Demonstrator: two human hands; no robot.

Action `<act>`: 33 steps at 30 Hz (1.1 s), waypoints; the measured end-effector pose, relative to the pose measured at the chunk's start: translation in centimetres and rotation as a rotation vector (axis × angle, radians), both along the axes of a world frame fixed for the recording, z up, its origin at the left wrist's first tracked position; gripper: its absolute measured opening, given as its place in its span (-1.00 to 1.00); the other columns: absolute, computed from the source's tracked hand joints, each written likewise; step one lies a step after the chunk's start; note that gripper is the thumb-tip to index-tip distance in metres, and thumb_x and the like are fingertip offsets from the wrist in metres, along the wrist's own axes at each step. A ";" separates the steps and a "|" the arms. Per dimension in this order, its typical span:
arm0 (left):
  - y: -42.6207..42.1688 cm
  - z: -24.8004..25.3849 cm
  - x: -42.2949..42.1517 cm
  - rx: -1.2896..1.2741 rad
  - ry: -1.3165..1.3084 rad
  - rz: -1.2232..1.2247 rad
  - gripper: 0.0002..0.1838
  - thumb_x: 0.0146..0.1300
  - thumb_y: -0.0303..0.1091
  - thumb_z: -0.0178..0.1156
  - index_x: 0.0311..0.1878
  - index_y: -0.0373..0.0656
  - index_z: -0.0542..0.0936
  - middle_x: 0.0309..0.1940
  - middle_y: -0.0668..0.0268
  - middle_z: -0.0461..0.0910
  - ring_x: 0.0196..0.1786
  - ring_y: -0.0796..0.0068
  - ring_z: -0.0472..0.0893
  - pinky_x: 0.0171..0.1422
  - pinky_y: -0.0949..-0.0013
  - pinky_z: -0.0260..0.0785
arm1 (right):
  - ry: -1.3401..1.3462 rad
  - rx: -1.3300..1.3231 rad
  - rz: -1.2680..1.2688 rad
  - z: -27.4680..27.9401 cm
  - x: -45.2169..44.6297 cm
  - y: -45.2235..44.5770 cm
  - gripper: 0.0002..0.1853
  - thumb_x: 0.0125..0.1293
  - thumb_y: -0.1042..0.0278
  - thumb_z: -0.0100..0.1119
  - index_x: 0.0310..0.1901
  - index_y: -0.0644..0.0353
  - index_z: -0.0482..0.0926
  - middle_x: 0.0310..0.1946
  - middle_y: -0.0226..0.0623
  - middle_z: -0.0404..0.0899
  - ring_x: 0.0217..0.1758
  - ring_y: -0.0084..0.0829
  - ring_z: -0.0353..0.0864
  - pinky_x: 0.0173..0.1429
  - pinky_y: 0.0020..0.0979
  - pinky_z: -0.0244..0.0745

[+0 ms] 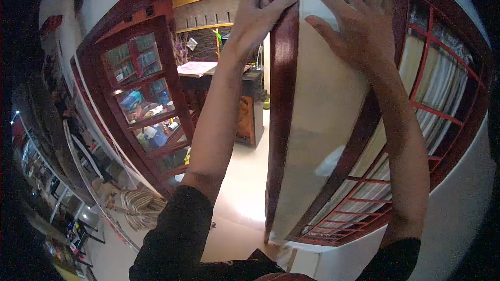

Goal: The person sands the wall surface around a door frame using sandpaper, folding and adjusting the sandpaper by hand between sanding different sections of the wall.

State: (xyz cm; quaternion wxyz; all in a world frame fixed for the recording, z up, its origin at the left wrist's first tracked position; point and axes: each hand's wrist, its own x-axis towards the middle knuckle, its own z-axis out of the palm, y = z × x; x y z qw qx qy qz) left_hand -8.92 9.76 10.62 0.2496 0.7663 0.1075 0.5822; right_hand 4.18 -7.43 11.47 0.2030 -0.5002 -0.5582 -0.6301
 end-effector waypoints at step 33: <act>0.9 2.0 0.5 0.083 0.016 0.216 -0.40 0.11 0.26 0.33 -0.34 -0.24 0.64 -0.40 0.31 0.63 -0.32 0.52 0.55 -0.12 0.39 0.41 | 0.035 0.024 0.017 -0.1 -0.3 -0.3 -0.16 0.10 -0.14 0.37 0.40 -0.10 0.30 0.47 -0.21 0.14 0.56 -0.18 0.02 0.53 0.17 -0.14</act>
